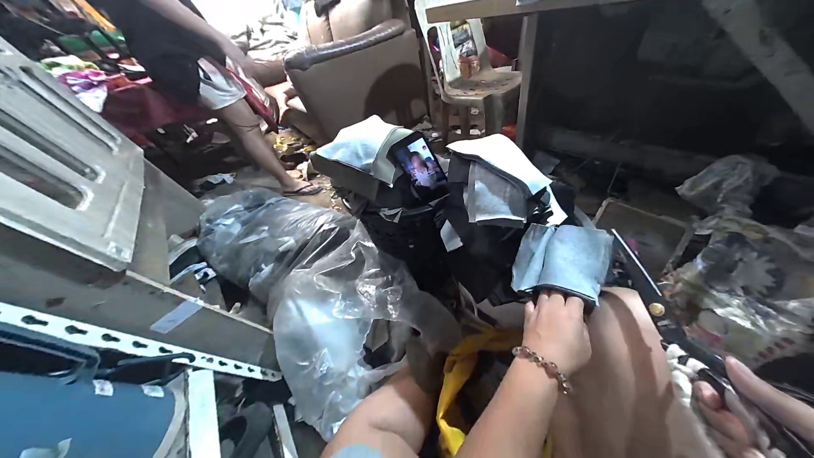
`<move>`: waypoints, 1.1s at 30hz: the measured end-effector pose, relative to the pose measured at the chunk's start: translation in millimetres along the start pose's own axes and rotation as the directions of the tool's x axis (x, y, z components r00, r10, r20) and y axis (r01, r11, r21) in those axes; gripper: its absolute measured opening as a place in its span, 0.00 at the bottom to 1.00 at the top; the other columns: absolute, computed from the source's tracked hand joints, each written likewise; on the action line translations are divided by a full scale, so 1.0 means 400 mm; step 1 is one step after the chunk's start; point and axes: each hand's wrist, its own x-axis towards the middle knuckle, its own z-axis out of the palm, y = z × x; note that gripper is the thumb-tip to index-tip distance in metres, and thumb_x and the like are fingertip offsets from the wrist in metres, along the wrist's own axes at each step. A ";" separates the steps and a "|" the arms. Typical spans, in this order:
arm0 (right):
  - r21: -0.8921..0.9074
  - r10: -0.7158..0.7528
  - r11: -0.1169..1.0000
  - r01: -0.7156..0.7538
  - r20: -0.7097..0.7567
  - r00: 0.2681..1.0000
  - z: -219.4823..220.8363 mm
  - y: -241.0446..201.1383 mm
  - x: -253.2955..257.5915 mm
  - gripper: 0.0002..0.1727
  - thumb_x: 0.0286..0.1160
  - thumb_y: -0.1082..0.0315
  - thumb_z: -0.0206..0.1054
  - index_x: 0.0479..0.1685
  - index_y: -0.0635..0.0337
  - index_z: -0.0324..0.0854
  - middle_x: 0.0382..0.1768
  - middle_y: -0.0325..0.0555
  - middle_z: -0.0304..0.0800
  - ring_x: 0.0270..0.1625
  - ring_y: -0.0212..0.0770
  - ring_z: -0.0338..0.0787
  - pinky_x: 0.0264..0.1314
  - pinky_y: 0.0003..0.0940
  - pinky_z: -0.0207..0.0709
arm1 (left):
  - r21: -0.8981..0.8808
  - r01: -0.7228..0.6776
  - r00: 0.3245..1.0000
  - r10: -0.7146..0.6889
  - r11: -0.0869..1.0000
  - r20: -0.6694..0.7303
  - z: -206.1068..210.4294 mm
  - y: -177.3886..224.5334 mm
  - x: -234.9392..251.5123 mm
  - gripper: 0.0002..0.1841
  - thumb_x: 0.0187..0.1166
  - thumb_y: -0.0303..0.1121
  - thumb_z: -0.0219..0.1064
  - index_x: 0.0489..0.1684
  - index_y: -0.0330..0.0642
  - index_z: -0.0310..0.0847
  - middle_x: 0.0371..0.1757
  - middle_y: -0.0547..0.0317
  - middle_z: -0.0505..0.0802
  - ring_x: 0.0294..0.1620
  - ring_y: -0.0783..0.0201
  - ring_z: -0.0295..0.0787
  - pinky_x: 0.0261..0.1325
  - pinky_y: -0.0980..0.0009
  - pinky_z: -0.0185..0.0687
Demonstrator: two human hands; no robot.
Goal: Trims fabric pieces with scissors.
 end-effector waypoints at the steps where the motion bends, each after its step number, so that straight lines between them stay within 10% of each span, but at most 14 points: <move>1: -0.025 -0.022 0.999 0.022 -0.022 1.000 -0.002 0.003 0.000 0.20 0.87 0.45 0.49 0.37 0.44 0.81 0.26 0.26 0.84 0.24 0.22 0.83 0.29 0.17 0.80 | -0.053 -0.043 0.999 0.043 0.998 -0.001 -0.005 -0.009 -0.014 0.21 0.91 0.34 0.53 0.77 0.37 0.75 0.76 0.40 0.81 0.82 0.44 0.72 0.81 0.42 0.65; 5: -0.223 -0.165 0.964 0.141 -0.094 0.982 -0.018 0.013 -0.004 0.13 0.86 0.50 0.55 0.41 0.43 0.80 0.30 0.24 0.87 0.28 0.21 0.85 0.33 0.18 0.82 | -0.224 -0.148 0.981 0.115 0.963 -0.154 -0.046 -0.101 -0.162 0.20 0.91 0.36 0.54 0.74 0.39 0.81 0.77 0.48 0.84 0.80 0.55 0.78 0.85 0.55 0.67; 9: -0.520 -0.420 0.765 0.380 0.044 0.906 -0.055 0.028 0.003 0.13 0.83 0.50 0.65 0.50 0.46 0.78 0.35 0.19 0.87 0.33 0.22 0.87 0.39 0.23 0.84 | -0.289 0.154 0.868 -0.269 0.945 -0.418 -0.046 -0.320 -0.399 0.14 0.85 0.30 0.61 0.59 0.38 0.91 0.58 0.46 0.94 0.64 0.53 0.90 0.74 0.54 0.79; 13: -0.571 -0.439 0.655 0.494 0.245 0.865 -0.048 0.039 0.030 0.13 0.83 0.51 0.66 0.55 0.47 0.81 0.41 0.16 0.88 0.38 0.18 0.87 0.40 0.21 0.83 | -0.274 0.719 0.623 -0.767 0.639 -0.155 -0.014 -0.487 -0.614 0.19 0.83 0.35 0.67 0.66 0.31 0.85 0.66 0.28 0.86 0.73 0.32 0.80 0.79 0.37 0.67; 22: -0.593 -0.172 0.705 0.389 0.388 0.905 -0.002 0.169 0.109 0.21 0.81 0.51 0.67 0.48 0.64 0.81 0.32 0.25 0.85 0.29 0.18 0.82 0.34 0.22 0.80 | -0.410 0.786 0.457 -0.882 0.463 -0.118 0.059 -0.515 -0.686 0.20 0.82 0.38 0.69 0.68 0.38 0.86 0.66 0.38 0.89 0.70 0.43 0.84 0.77 0.44 0.72; 33: -0.629 -0.128 0.657 0.416 0.450 0.884 -0.028 0.184 0.126 0.22 0.79 0.48 0.70 0.46 0.62 0.82 0.32 0.25 0.86 0.32 0.17 0.83 0.36 0.21 0.80 | -0.455 0.676 0.557 -0.806 0.579 -0.199 0.074 -0.523 -0.683 0.19 0.80 0.30 0.69 0.69 0.36 0.81 0.68 0.42 0.86 0.73 0.48 0.80 0.80 0.54 0.70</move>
